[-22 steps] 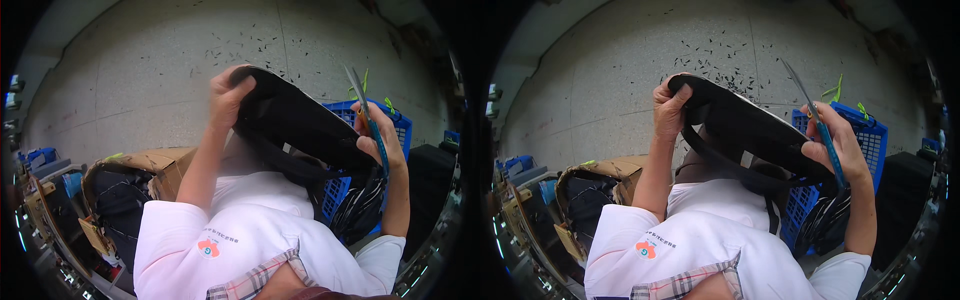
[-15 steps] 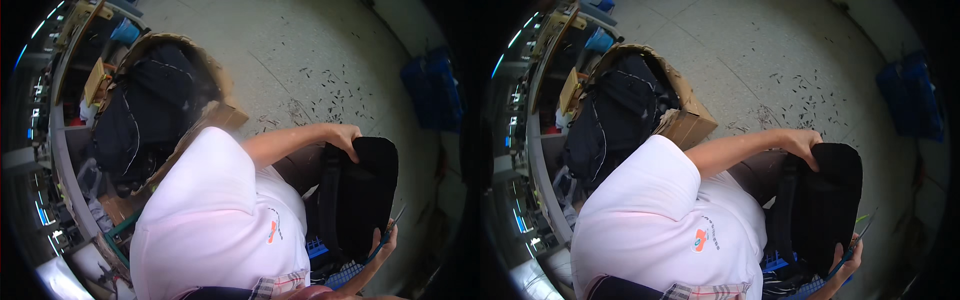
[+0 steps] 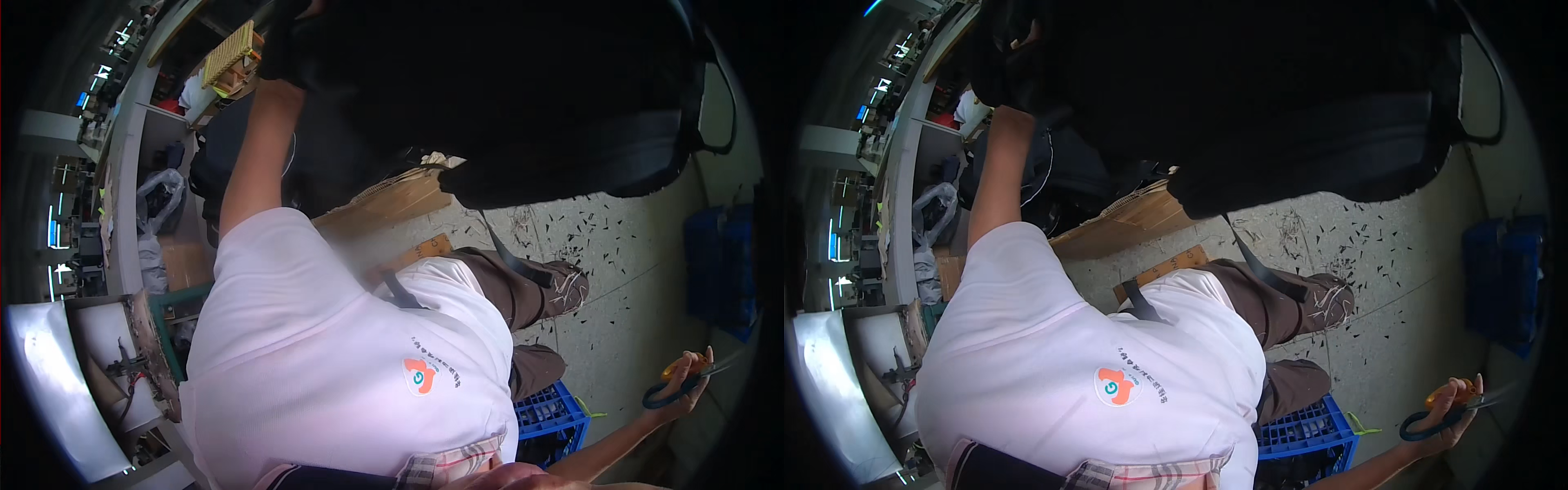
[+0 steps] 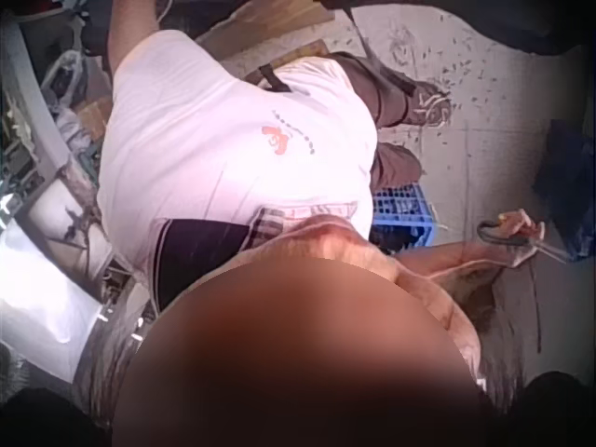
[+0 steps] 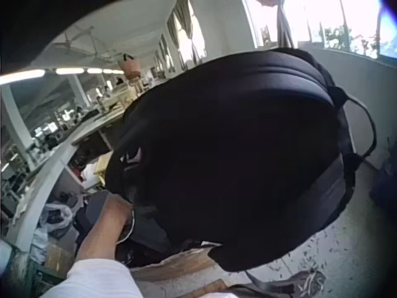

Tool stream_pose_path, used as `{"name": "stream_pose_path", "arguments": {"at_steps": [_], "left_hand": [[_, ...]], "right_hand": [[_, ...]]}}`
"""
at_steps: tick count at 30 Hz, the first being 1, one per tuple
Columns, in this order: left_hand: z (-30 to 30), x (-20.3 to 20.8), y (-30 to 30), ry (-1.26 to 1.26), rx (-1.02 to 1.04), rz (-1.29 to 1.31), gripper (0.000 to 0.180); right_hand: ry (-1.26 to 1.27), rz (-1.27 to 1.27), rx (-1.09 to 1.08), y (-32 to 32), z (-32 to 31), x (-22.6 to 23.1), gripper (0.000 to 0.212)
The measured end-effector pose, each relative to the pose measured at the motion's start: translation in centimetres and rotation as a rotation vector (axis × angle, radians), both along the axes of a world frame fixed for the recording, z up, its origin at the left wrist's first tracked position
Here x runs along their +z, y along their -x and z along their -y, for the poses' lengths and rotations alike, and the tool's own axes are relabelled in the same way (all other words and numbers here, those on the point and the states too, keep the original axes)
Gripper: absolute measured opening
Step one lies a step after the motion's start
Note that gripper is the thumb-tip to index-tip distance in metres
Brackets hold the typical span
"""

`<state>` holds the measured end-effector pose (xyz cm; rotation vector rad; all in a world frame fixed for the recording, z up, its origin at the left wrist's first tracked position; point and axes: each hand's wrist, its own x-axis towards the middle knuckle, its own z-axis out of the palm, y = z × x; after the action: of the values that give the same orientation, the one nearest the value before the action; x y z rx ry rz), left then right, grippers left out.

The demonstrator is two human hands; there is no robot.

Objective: Trimming excess material and loose threads from black backpacks using scissors in a manufacturing facility.

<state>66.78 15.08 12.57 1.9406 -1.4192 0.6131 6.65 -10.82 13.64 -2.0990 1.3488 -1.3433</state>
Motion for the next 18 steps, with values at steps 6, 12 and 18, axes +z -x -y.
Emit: {"name": "stream_pose_path", "arguments": {"at_steps": [6,12,18], "left_hand": [[-7.1,7.2,-10.9,-0.451,0.411,0.091,0.046],[-5.4,4.5,-15.4,-0.530,0.258,-0.954,0.065],[1.0,3.1,-10.7,-0.502,0.074,-1.110,0.017]], "right_hand": [[-0.390,0.101,0.182,2.3,2.1,-4.9,0.037],[-0.745,0.278,0.096,4.8,1.9,-7.0,0.034],[-0.852,0.372,-0.014,11.2,0.5,-9.4,0.035]]}}
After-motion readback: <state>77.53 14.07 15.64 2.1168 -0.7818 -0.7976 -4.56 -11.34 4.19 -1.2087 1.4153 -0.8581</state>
